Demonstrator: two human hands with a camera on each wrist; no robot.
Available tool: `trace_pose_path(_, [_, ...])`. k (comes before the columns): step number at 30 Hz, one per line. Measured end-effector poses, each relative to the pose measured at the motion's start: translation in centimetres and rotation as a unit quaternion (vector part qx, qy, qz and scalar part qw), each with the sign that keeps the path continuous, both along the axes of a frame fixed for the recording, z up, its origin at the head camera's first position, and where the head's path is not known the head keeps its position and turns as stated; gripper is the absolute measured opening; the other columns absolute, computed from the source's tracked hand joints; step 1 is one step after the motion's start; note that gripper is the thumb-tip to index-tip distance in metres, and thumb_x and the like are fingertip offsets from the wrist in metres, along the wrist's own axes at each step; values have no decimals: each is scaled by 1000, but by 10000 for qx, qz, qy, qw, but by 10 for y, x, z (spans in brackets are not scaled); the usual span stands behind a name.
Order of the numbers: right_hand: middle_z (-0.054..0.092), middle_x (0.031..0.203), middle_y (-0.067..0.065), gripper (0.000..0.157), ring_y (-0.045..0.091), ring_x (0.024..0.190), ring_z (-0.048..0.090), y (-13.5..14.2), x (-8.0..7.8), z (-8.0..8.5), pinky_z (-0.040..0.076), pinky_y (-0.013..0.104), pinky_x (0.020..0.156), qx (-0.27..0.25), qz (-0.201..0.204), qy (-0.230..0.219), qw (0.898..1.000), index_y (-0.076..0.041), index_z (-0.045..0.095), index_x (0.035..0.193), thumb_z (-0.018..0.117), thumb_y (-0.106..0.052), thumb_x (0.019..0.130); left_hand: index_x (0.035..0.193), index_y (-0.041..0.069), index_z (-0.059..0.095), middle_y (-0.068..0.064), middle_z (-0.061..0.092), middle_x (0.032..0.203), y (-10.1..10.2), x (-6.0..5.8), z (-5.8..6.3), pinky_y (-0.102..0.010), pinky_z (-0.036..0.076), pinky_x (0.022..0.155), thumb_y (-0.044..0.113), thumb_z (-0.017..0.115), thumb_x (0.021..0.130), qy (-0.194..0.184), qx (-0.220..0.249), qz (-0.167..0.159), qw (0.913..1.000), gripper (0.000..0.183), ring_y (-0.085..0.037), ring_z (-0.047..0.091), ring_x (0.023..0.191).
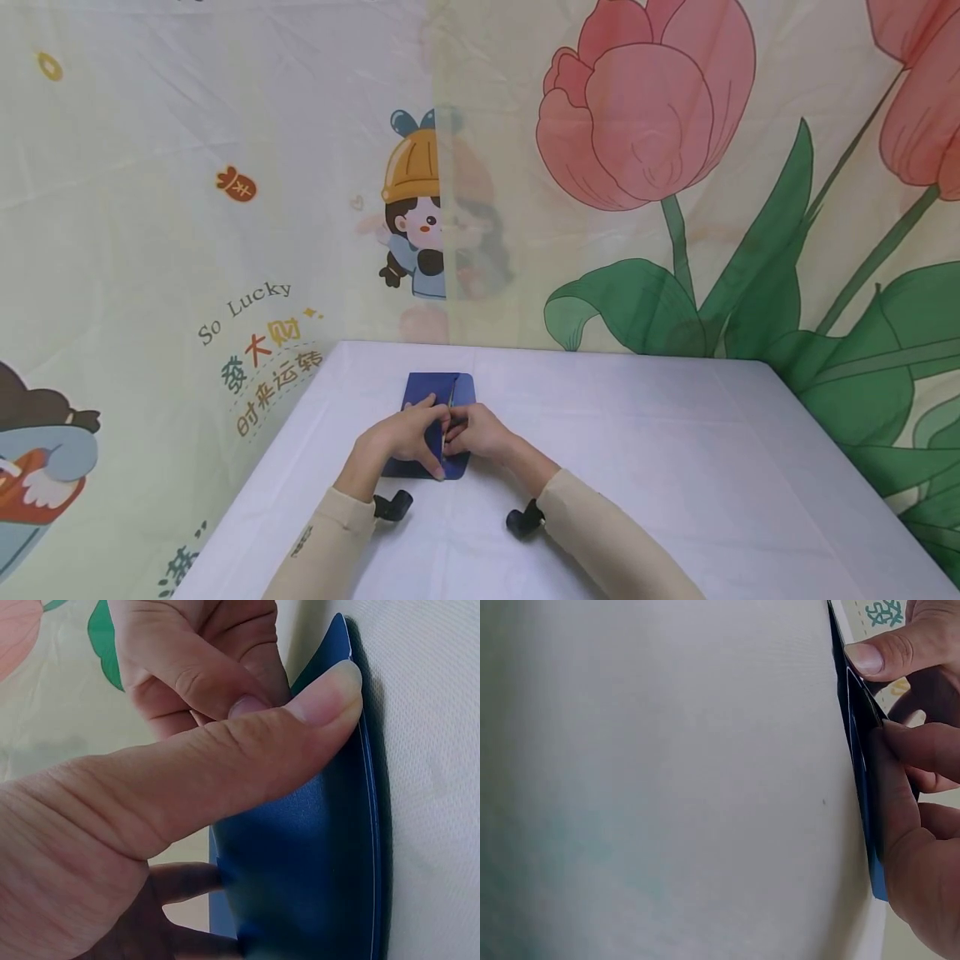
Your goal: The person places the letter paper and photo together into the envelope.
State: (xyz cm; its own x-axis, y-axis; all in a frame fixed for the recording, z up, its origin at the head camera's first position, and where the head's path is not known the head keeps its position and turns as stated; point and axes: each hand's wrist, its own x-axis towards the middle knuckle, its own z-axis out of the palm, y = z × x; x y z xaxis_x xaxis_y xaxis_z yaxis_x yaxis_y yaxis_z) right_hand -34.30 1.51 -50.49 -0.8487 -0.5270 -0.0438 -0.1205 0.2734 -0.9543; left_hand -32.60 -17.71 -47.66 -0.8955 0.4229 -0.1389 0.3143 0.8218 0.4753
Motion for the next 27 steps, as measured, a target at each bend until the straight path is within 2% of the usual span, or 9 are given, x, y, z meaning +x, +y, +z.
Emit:
trace_pose_path(4, [71, 101, 15, 43, 11, 82, 68, 1, -2, -2, 60, 24, 75, -523, -46, -601, 9968, 8, 66, 126, 73, 14, 84, 108, 27, 60, -26, 21, 171, 0, 1, 0, -78, 31, 112, 40, 102, 60, -9, -30, 40, 10000, 65, -69, 19, 147])
trace_pose_path(7, [71, 98, 13, 42, 11, 81, 68, 2, -4, -3, 60, 23, 74, -671, -35, -709, 9952, 8, 66, 127, 70, 14, 86, 114, 27, 61, -25, 20, 171, 1, 1, 0, -78, 29, 113, 39, 102, 60, -22, -51, 87, 9999, 69, -69, 17, 148])
trace_pose_path(12, [71, 104, 16, 42, 12, 83, 67, 7, -4, -3, 60, 24, 75, -626, 32, -601, 9962, 8, 65, 129, 68, 11, 87, 119, 26, 62, -25, 19, 171, 2, 2, -1, -79, 28, 113, 38, 101, 61, -23, -91, 108, 9999, 72, -70, 15, 147])
trace_pose_path(19, [66, 127, 23, 59, 20, 98, 72, 21, -6, -3, 63, 36, 88, -496, -151, -604, 9968, 11, 51, 145, 66, 8, 87, 123, 27, 61, -27, 18, 171, 4, 3, 0, -81, 29, 110, 37, 101, 61, -50, -252, 159, 9995, 74, -71, 12, 147])
trace_pose_path(23, [67, 131, 22, 59, 18, 96, 70, 30, -8, 0, 62, 36, 84, -280, -335, -434, 9981, 10, 50, 146, 70, 0, 91, 119, 30, 62, -26, 18, 171, 4, 4, 0, -84, 29, 108, 38, 100, 63, -191, -379, 189, 9989, 68, -68, 11, 150])
trace_pose_path(27, [65, 134, 23, 61, 19, 96, 66, 39, -8, 6, 59, 37, 81, -127, -541, -192, 9983, 7, 49, 148, 71, -9, 93, 128, 32, 62, -26, 20, 171, 4, 5, 1, -84, 25, 110, 42, 98, 65, -246, -507, 167, 9983, 73, -66, 11, 151])
